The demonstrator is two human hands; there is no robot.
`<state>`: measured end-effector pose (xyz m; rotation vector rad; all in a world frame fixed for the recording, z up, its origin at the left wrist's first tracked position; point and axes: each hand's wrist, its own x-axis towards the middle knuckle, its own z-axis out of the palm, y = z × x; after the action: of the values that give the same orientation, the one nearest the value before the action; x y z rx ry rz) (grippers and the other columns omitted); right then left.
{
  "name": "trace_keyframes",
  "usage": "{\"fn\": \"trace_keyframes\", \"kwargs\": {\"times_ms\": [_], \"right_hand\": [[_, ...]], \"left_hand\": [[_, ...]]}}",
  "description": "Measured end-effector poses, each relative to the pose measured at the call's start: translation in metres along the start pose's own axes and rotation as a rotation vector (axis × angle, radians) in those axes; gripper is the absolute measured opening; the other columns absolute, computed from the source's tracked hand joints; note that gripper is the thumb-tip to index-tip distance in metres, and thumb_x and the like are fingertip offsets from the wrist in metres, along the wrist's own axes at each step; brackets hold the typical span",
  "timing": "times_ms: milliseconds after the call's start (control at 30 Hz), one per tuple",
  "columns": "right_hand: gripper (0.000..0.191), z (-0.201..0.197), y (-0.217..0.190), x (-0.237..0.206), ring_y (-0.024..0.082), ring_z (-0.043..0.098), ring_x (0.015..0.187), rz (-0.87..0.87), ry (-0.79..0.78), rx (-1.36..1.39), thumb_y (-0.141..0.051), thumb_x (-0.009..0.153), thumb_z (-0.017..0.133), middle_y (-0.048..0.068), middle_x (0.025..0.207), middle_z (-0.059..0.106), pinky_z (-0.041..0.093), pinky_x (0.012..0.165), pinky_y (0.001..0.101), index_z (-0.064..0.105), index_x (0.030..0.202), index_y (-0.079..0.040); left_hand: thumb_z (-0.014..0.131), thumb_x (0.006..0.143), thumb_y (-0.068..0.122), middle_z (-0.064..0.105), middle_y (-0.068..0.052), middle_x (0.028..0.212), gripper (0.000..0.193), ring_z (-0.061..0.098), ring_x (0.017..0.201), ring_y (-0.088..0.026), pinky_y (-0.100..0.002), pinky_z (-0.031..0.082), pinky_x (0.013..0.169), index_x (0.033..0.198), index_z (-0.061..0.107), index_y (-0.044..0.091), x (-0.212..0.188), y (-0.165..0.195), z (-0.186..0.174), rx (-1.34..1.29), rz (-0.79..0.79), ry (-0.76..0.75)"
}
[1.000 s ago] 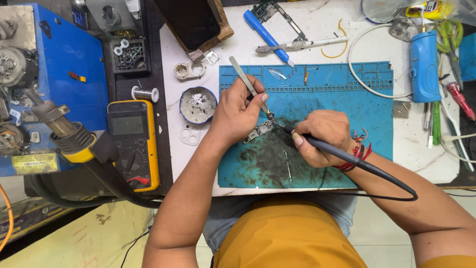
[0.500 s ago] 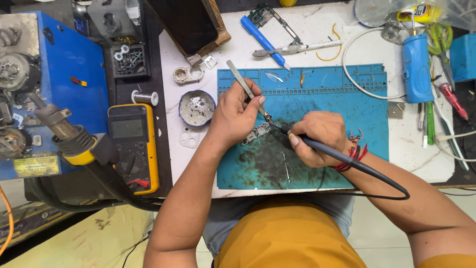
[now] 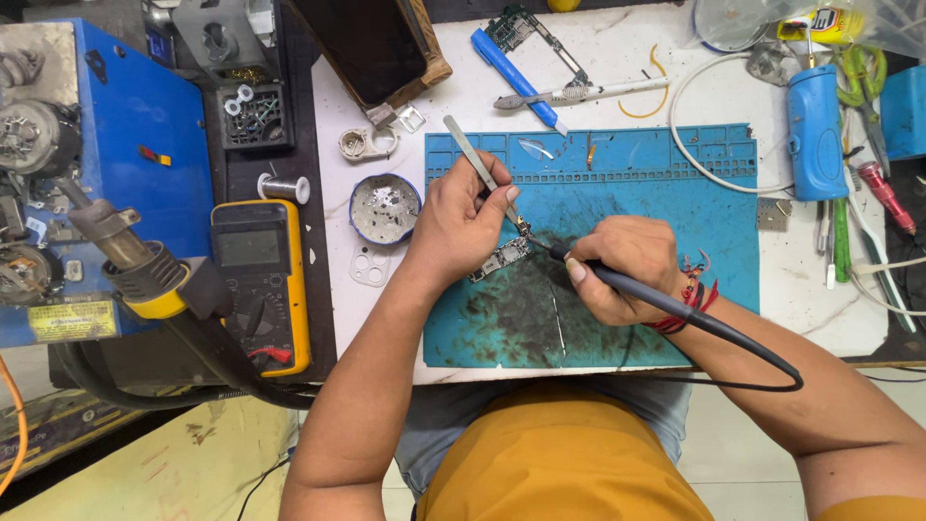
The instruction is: The person solders components on a disassembled phone motherboard held over a blue work mat, using a soldering iron in one hand while steadying the board with a metal tool in the other. They reposition the board, apply flux or solder, and continue working on different points of the board throughout the episode.
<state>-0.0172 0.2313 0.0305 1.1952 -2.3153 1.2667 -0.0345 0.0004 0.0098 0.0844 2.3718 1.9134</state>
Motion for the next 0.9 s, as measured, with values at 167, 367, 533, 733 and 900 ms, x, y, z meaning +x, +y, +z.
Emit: {"fn": "trace_keyframes", "kwargs": {"times_ms": [167,367,533,733,900], "right_hand": [[0.003,0.0,0.001,0.0,0.026,0.06,0.057,-0.007,0.005,-0.002,-0.006,0.084,0.067,0.008,0.068,0.061,0.045,0.054,0.0376,0.064,0.084,-0.005],[0.003,-0.002,0.0,0.0,0.027,0.059,0.056,-0.005,0.017,-0.011,-0.006,0.085,0.067,0.008,0.068,0.061,0.045,0.054,0.0378,0.064,0.084,-0.005],[0.005,-0.002,0.0,-0.003,0.027,0.057,0.054,-0.001,0.011,-0.016,-0.007,0.085,0.068,0.008,0.066,0.059,0.043,0.053,0.039,0.064,0.082,-0.005],[0.008,-0.002,0.0,-0.009,0.027,0.061,0.061,0.083,0.127,0.004,-0.009,0.091,0.068,0.01,0.073,0.063,0.046,0.058,0.0371,0.064,0.087,-0.004],[0.008,-0.009,-0.008,-0.007,0.022,0.063,0.061,0.23,0.208,-0.025,-0.009,0.096,0.069,0.01,0.074,0.064,0.047,0.059,0.0328,0.067,0.096,-0.002]], "left_hand": [[0.066,0.096,0.005,0.068,-0.003,0.075,0.012,0.06,0.064,-0.006,-0.024,0.049,0.058,0.104,0.058,0.001,0.001,-0.002,0.0,0.005,0.015,-0.005],[0.067,0.096,0.004,0.068,-0.003,0.077,0.013,0.06,0.066,-0.006,-0.024,0.049,0.059,0.105,0.058,0.001,0.001,-0.004,0.002,-0.014,-0.006,-0.009],[0.067,0.096,0.004,0.068,-0.003,0.078,0.013,0.062,0.069,-0.006,-0.024,0.05,0.061,0.105,0.057,0.001,0.001,-0.009,0.002,-0.021,0.05,-0.006],[0.067,0.098,0.007,0.064,-0.001,0.08,0.014,0.052,0.063,-0.006,-0.024,0.042,0.053,0.108,0.056,0.003,0.0,-0.011,0.002,-0.134,-0.047,0.002],[0.066,0.098,0.007,0.064,0.001,0.086,0.017,0.056,0.065,-0.005,-0.023,0.045,0.054,0.109,0.054,0.005,-0.02,0.001,0.004,-0.279,0.008,0.13]]}}
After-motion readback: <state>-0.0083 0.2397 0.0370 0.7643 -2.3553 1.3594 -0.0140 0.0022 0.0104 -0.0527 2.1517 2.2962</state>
